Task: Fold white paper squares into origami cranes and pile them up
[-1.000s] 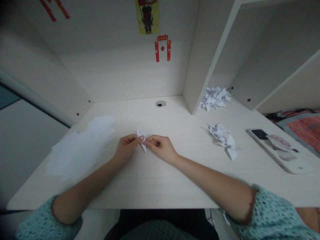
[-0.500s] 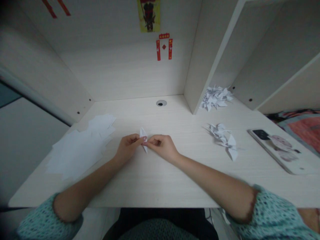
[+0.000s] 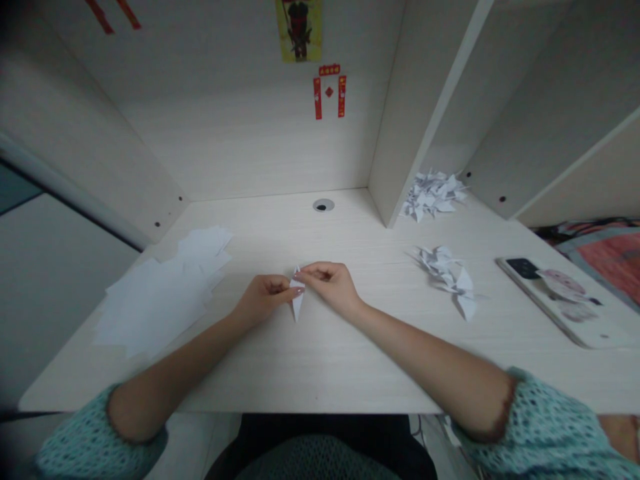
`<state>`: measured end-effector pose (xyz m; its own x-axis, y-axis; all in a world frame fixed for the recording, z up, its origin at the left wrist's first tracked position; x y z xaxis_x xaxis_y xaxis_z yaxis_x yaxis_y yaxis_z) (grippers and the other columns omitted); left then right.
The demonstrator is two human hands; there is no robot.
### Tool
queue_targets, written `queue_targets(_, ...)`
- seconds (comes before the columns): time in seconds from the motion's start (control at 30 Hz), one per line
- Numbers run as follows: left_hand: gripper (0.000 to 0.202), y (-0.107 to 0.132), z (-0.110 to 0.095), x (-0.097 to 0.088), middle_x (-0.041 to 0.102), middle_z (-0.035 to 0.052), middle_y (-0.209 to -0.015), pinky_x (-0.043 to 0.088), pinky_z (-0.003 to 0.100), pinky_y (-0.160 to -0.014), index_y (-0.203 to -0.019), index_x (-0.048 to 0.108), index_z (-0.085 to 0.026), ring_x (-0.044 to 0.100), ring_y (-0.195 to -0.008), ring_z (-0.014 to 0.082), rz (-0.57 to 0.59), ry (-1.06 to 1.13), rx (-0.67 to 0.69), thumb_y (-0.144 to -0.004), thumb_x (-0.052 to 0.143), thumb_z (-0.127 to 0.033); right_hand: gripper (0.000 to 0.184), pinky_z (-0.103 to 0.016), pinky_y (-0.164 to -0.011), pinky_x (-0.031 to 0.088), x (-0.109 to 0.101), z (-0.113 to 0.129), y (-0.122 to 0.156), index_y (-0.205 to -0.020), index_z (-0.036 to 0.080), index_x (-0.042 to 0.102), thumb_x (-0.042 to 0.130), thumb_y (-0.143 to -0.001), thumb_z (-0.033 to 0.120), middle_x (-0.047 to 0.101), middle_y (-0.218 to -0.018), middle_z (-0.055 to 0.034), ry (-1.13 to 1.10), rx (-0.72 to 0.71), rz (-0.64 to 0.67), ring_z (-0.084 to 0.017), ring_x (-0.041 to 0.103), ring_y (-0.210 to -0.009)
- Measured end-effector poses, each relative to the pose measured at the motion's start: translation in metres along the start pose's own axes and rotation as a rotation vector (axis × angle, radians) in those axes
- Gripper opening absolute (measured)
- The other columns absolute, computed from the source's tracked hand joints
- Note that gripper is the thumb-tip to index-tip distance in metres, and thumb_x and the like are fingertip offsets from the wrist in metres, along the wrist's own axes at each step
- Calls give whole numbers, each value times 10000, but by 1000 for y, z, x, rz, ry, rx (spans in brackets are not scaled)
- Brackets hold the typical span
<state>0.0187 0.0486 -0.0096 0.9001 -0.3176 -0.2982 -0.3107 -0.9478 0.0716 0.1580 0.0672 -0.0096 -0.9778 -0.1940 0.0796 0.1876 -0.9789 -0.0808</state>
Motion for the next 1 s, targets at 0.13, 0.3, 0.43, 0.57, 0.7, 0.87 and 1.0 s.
queue_targets(0.13,396,0,2,1,426,-48,-493,239,228,-480,-544,535,-152,350,-464,69,16,-11,-7,-730,650,-482,223,-268,-569,434,-1,-1,0,-714,172,741,747,-656,388,710,-678,-41,5,3,-10,-134,582,-586)
queue_targets(0.3,385,0,-1,3,439,-46,-501,245,231,-489,-550,536,-153,364,-471,72,40,5,-17,-725,654,-474,223,-270,-603,439,1,1,0,-718,177,732,718,-688,398,711,-696,-32,-29,3,26,-136,587,-613)
queue_targets(0.43,371,0,-4,4,464,-41,-508,245,232,-493,-552,541,-150,381,-476,75,62,24,-24,-721,653,-461,219,-256,-597,415,1,4,0,-700,171,707,701,-714,389,675,-645,-9,-48,-30,34,-120,557,-593)
queue_targets(0.57,374,0,-5,3,458,-45,-498,236,230,-484,-549,543,-152,377,-467,73,50,17,-39,-710,658,-470,248,-267,-626,427,2,5,0,-721,171,710,677,-734,416,677,-663,-14,-25,-37,40,-128,563,-617)
queue_targets(0.7,397,2,-6,5,441,-50,-484,230,230,-478,-531,530,-152,357,-462,68,65,-11,-21,-701,663,-485,272,-280,-611,442,2,3,1,-721,170,721,706,-695,441,693,-676,-31,9,-1,28,-141,574,-611)
queue_targets(0.87,378,1,-5,5,474,-41,-499,258,225,-481,-546,557,-151,393,-477,75,64,2,-17,-701,664,-480,291,-283,-624,453,2,4,0,-738,175,732,679,-717,461,699,-691,-35,15,-6,17,-145,589,-629)
queue_targets(1.0,334,-1,-7,-10,583,-10,-582,360,232,-556,-589,613,-155,496,-555,106,-133,59,33,-723,654,-457,272,-279,-677,466,4,3,0,-843,199,738,681,-726,438,722,-794,-35,2,-18,57,-151,620,-709)
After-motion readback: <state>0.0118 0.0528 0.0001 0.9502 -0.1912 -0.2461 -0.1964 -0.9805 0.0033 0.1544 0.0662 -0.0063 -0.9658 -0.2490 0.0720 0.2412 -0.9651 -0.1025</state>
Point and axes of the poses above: each hand's wrist, its own y-axis away from the middle knuckle, its own x-axis out of the palm, z = x × y, the point moved 6 cm from there along -y, towards the middle knuckle
